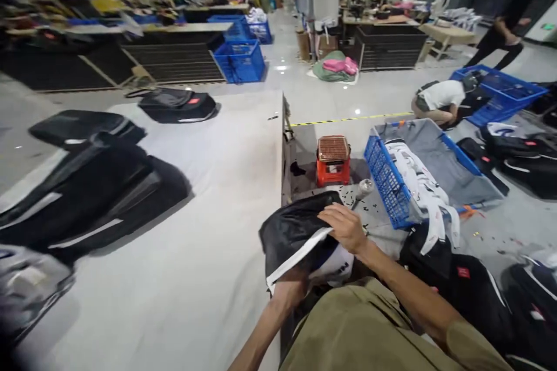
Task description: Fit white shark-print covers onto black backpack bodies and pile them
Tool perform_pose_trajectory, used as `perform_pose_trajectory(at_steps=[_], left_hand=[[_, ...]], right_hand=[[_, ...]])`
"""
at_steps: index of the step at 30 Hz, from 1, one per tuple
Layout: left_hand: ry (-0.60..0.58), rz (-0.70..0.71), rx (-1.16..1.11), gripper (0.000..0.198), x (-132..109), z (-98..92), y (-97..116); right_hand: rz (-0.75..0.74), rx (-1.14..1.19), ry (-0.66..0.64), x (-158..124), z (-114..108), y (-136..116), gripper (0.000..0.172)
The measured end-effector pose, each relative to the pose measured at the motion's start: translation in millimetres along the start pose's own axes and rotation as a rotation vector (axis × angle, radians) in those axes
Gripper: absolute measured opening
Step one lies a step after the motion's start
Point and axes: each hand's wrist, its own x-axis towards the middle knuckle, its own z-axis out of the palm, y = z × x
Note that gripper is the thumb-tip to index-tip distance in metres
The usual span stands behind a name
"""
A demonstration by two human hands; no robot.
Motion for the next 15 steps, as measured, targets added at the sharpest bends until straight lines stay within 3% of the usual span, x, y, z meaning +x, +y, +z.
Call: perform_pose_trajectory(at_steps=[4,6,8,11,13,15], left_hand=[[-0.212,0.313,0.068,0.058,28,-27.3,58],[-0.198,0.475,0.068,0.066,43,-36.8,80],[0.008,0.684,0.012,0.066,61,-43.9,97],[0.617,0.953,-0.1,0.059,99,-56.8,115],[0.978,0.903,-0.124,0.066,132,-68.0,125],[1.075,0.731,-0.117,0.082,168,-76.5,134]], right_hand=[[0.274,-0.242,0.121,-59,-67,17,0.03],[0.371,-0.359,0.182,-77,-89,26,0.026],[0.455,-0.46,0.22,-86,-103,38,0.026],[0.537,-0.555,0.213,-83,-112,64,0.033],[0.54,-0.561,0.187,-77,-111,87,0.035],[0.53,-0.527,0.149,-69,-108,111,0.033]])
